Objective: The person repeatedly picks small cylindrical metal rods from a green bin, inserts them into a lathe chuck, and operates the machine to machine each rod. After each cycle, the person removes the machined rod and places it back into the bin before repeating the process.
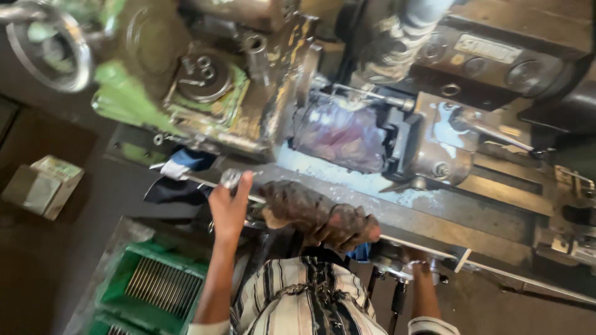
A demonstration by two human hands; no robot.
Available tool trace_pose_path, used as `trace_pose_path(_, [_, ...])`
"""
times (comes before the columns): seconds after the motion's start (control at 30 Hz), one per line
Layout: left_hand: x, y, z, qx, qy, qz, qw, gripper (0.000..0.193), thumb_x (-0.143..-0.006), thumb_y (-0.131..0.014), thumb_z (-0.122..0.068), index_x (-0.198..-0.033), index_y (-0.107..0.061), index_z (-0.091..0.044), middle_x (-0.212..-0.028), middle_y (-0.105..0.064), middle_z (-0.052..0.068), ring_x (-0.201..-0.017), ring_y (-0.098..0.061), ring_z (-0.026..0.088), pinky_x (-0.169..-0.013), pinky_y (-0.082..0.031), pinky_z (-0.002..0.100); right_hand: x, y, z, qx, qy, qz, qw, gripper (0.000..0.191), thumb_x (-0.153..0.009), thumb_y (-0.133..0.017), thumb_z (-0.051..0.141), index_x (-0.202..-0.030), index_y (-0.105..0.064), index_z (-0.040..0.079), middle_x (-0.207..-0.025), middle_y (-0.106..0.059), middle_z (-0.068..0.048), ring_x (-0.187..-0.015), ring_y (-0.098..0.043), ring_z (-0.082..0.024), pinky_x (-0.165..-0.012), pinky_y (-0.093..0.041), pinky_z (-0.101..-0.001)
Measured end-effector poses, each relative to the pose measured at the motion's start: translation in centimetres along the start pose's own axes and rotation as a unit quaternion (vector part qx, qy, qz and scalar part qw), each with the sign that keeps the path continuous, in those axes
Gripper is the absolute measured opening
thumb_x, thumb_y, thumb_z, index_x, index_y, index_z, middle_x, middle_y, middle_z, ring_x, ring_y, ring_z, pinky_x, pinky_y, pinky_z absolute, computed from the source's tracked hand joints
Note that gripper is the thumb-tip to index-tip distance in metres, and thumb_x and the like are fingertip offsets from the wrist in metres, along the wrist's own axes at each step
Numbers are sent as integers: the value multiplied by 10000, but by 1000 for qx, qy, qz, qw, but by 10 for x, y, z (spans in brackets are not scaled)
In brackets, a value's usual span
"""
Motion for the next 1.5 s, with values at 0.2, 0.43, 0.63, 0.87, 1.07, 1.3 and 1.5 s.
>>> trace_pose_path(0.2, [72, 84, 106, -110, 46, -62, 991, 409, -909, -772, -373, -901, -693, 28, -816, -708, 169, -742, -642, 201, -665, -516, 383, 35, -41, 90, 71, 133, 222, 963, 537, -883, -651, 479, -1270, -651, 108, -1297, -663, -193, -1231, -623, -371, -1061, -482, -444])
trace_pose_path(0.43, [116, 92, 139, -81, 156, -87, 981, 485, -872, -822, -406, -733, -683, 37, -605, -650, 142, -527, -550, 193, -553, -474, 373, 152, -63, 314, -499, 295, 260, 772, 248, -982, -553, 161, -1169, -680, 59, -1013, -740, -114, -896, -645, -254, -764, -486, -382])
trace_pose_path(0.63, [127, 97, 107, 56, 70, -57, 994, 296, -893, -796, -268, -769, -712, -11, -632, -694, 71, -552, -578, 85, -517, -469, 297, 190, -10, 420, -703, 45, 442, 555, 322, -1093, -413, 305, -1071, -618, 58, -698, -627, -41, -327, -304, -83, -307, -214, -260])
trace_pose_path(0.87, [154, 135, 75, -110, -178, -46, 977, 403, -816, -843, -272, -640, -546, -64, -652, -562, 74, -608, -558, 284, -587, -449, 411, 242, -1, 423, -669, -17, 531, 520, 277, -1110, -455, 252, -1037, -605, 31, -736, -637, -30, -372, -302, -39, -317, -227, -213])
trace_pose_path(1.07, [190, 153, 74, -175, -378, 62, 907, 371, -813, -822, -243, -599, -543, -123, -597, -541, 51, -590, -555, 243, -579, -415, 398, 266, -32, 411, -516, -22, 652, 554, 251, -1044, -508, 289, -877, -571, 112, -588, -490, 22, -351, -268, -22, -297, -182, -200])
trace_pose_path(1.3, [194, 166, 114, -222, -262, -35, 938, 190, -741, -727, -202, -584, -640, -137, -601, -628, 45, -597, -591, 256, -648, -471, 404, 328, -88, 440, -565, -139, 647, 493, 468, -1026, -520, 483, -672, -424, 191, -518, -352, 79, -349, -276, -46, -302, -172, -222])
trace_pose_path(1.5, [198, 187, 163, -201, -154, -59, 966, 113, -733, -710, -245, -671, -728, -152, -691, -693, 59, -691, -663, 267, -747, -526, 419, 347, -101, 446, -567, -211, 608, 513, 395, -984, -553, 428, -684, -452, 191, -534, -361, 75, -361, -267, -49, -310, -168, -219])
Point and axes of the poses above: each hand's wrist, its own x-axis away from the middle knuckle, its own y-axis out of the back of the hand, z = x × y, the point moved 6 cm from there along -x, towards the middle knuckle
